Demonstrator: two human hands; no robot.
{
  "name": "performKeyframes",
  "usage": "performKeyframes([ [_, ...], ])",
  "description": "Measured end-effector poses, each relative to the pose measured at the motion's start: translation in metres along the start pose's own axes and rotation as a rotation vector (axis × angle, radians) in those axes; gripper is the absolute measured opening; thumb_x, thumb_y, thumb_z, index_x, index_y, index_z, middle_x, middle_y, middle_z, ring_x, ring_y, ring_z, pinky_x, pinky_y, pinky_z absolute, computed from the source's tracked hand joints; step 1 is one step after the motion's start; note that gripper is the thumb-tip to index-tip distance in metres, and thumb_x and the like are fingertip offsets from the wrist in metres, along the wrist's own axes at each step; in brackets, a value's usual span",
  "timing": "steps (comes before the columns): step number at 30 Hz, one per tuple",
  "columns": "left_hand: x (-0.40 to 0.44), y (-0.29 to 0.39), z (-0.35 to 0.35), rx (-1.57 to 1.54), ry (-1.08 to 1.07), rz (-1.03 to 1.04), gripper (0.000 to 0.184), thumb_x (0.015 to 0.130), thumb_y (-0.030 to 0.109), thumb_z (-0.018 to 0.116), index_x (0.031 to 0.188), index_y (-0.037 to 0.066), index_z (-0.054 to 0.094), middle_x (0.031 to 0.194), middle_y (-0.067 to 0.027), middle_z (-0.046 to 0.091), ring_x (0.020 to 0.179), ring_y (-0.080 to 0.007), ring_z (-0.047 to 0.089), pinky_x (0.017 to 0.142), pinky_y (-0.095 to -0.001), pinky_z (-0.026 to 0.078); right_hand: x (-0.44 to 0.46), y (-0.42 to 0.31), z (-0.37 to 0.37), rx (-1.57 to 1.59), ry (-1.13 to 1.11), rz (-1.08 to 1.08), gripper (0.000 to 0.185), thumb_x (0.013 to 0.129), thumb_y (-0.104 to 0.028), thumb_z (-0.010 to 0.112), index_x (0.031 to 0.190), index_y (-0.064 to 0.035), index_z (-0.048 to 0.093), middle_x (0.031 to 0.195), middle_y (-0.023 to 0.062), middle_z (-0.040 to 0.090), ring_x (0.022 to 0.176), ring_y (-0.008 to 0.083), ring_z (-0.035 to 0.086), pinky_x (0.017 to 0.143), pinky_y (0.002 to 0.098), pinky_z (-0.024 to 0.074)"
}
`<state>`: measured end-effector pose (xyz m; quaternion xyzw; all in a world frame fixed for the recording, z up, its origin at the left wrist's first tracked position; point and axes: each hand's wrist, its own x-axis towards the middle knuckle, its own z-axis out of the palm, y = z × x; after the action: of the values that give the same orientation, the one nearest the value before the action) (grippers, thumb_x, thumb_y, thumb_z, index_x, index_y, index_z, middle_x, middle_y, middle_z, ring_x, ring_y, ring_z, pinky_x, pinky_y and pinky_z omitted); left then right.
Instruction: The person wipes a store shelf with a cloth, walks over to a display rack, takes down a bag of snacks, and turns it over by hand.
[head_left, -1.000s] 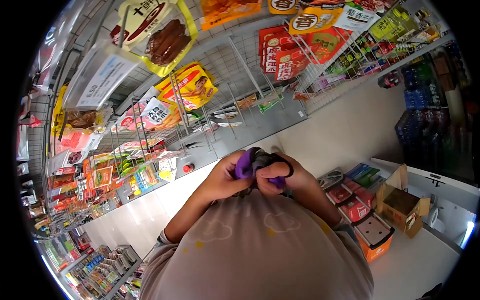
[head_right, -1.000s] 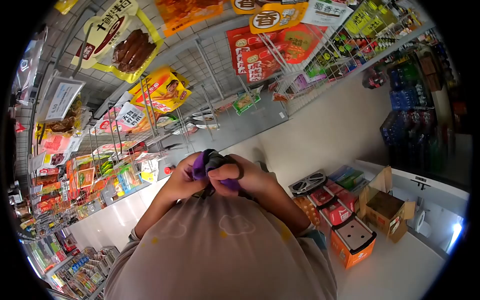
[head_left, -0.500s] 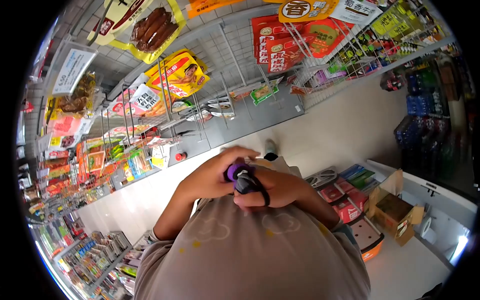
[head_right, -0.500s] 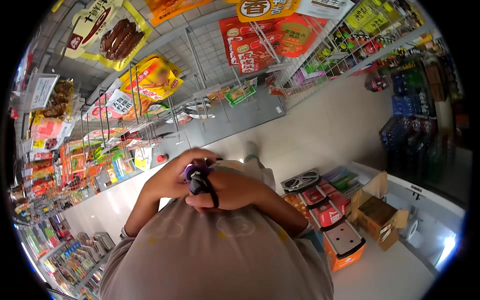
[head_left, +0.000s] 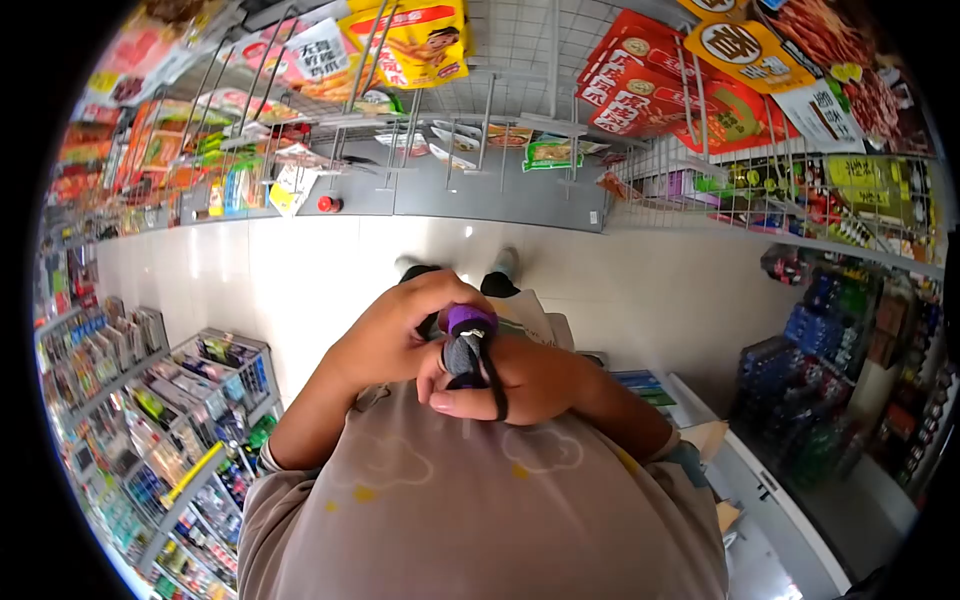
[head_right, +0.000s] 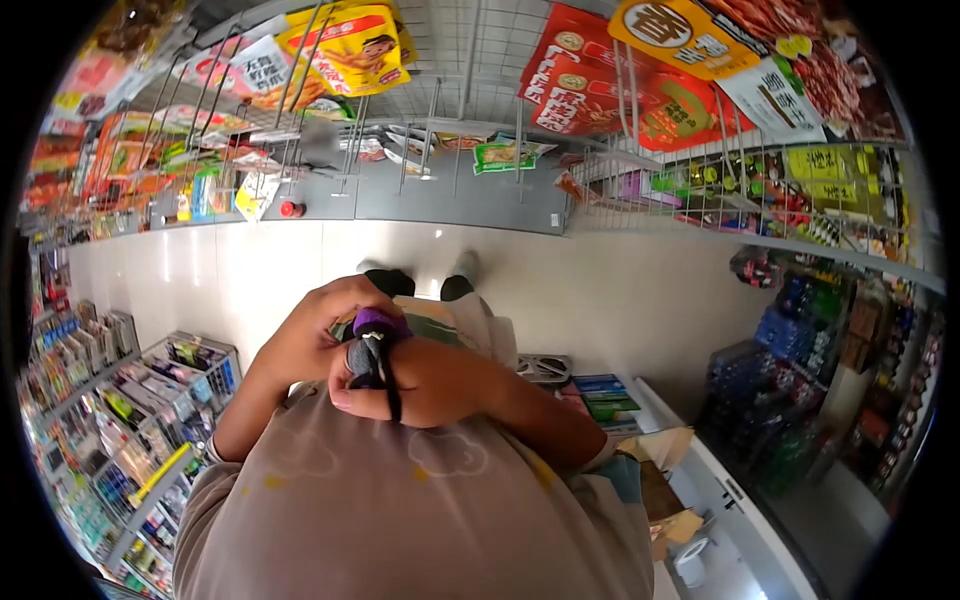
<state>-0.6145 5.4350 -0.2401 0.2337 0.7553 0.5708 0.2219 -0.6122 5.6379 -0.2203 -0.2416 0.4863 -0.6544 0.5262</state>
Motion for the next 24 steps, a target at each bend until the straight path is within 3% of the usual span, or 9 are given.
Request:
performKeyframes([
  [5, -0.032, 0.001, 0.009, -0.058, 0.266, -0.124, 0.034, 0.072, 0.009, 0.070, 0.105, 0.005, 0.060, 0.100, -0.0111, 0.069, 0.090, -0.0310, 0.069, 0.081, -0.0347, 0.054, 0.025, 0.014, 0.027, -0.191, 0.102, -0.179, 0.032, 0.102, -0.028, 0.044, 0.110, -0.0008, 0.060, 0.096, 0.0077, 0.061, 0.087, 0.0153, 0.058, 0.082, 0.0309, 0.0456],
  [7, -0.049, -0.002, 0.004, -0.030, 0.358, -0.155, 0.038, 0.070, 0.013, 0.071, 0.106, 0.004, 0.060, 0.100, -0.0117, 0.070, 0.091, -0.0307, 0.069, 0.082, -0.0348, 0.054, 0.035, -0.005, 0.035, -0.004, 0.035, 0.107, 0.032, 0.105, -0.030, 0.043, 0.109, -0.0021, 0.058, 0.105, 0.0095, 0.060, 0.096, 0.0198, 0.059, 0.087, 0.0338, 0.0461],
  [12, -0.103, -0.016, -0.027, 0.000, 0.252, -0.062, 0.042, 0.069, 0.013, 0.073, 0.108, 0.001, 0.061, 0.099, -0.0129, 0.065, 0.093, -0.0286, 0.064, 0.085, -0.0353, 0.050, 0.074, 0.006, 0.067, 0.080, -0.002, 0.109, 0.042, 0.107, -0.039, 0.037, 0.116, -0.0030, 0.057, 0.110, 0.0107, 0.061, 0.102, 0.0197, 0.057, 0.094, 0.0330, 0.0433],
  [16, -0.157, -0.029, -0.039, -0.232, 0.192, -0.142, 0.041, 0.076, 0.013, 0.075, 0.113, 0.001, 0.060, 0.104, -0.0099, 0.058, 0.102, -0.0242, 0.059, 0.090, -0.0325, 0.046, 0.098, 0.014, 0.091, 0.019, -0.027, 0.134, 0.048, 0.106, -0.042, 0.037, 0.111, -0.0031, 0.065, 0.105, 0.0079, 0.064, 0.099, 0.0183, 0.057, 0.092, 0.0315, 0.0430],
  [20, -0.210, -0.043, -0.043, -0.559, 0.260, -0.176, 0.046, 0.074, 0.010, 0.077, 0.115, 0.001, 0.059, 0.114, -0.0119, 0.054, 0.108, -0.0246, 0.055, 0.095, -0.0347, 0.043, 0.124, 0.033, 0.112, 0.116, 0.070, 0.193, 0.063, 0.102, -0.048, 0.033, 0.083, -0.0032, 0.073, 0.081, 0.0040, 0.066, 0.081, 0.0131, 0.060, 0.075, 0.0278, 0.0467],
  [21, -0.220, -0.049, -0.048, -0.568, 0.262, -0.170, 0.046, 0.074, 0.010, 0.077, 0.115, 0.001, 0.059, 0.114, -0.0119, 0.054, 0.108, -0.0246, 0.055, 0.095, -0.0347, 0.043, 0.131, 0.034, 0.119, 0.111, 0.073, 0.202, 0.063, 0.102, -0.048, 0.033, 0.083, -0.0032, 0.073, 0.081, 0.0040, 0.066, 0.081, 0.0131, 0.060, 0.075, 0.0278, 0.0467],
  [23, -0.236, -0.058, -0.058, -0.268, 0.242, 0.010, 0.048, 0.069, 0.006, 0.076, 0.115, 0.001, 0.061, 0.117, -0.0115, 0.054, 0.110, -0.0231, 0.054, 0.098, -0.0366, 0.042, 0.143, 0.029, 0.131, 0.062, 0.016, 0.191, 0.062, 0.104, -0.047, 0.033, 0.087, -0.0022, 0.073, 0.080, 0.0047, 0.067, 0.081, 0.0129, 0.060, 0.076, 0.0271, 0.0470],
  [24, -0.245, -0.059, -0.062, -0.278, 0.241, 0.015, 0.048, 0.069, 0.006, 0.076, 0.115, 0.001, 0.061, 0.117, -0.0115, 0.054, 0.110, -0.0231, 0.054, 0.098, -0.0366, 0.042, 0.148, 0.024, 0.136, 0.080, -0.104, 0.233, 0.057, 0.106, -0.044, 0.034, 0.098, -0.0012, 0.071, 0.082, 0.0048, 0.068, 0.082, 0.0146, 0.061, 0.081, 0.0278, 0.0471],
])
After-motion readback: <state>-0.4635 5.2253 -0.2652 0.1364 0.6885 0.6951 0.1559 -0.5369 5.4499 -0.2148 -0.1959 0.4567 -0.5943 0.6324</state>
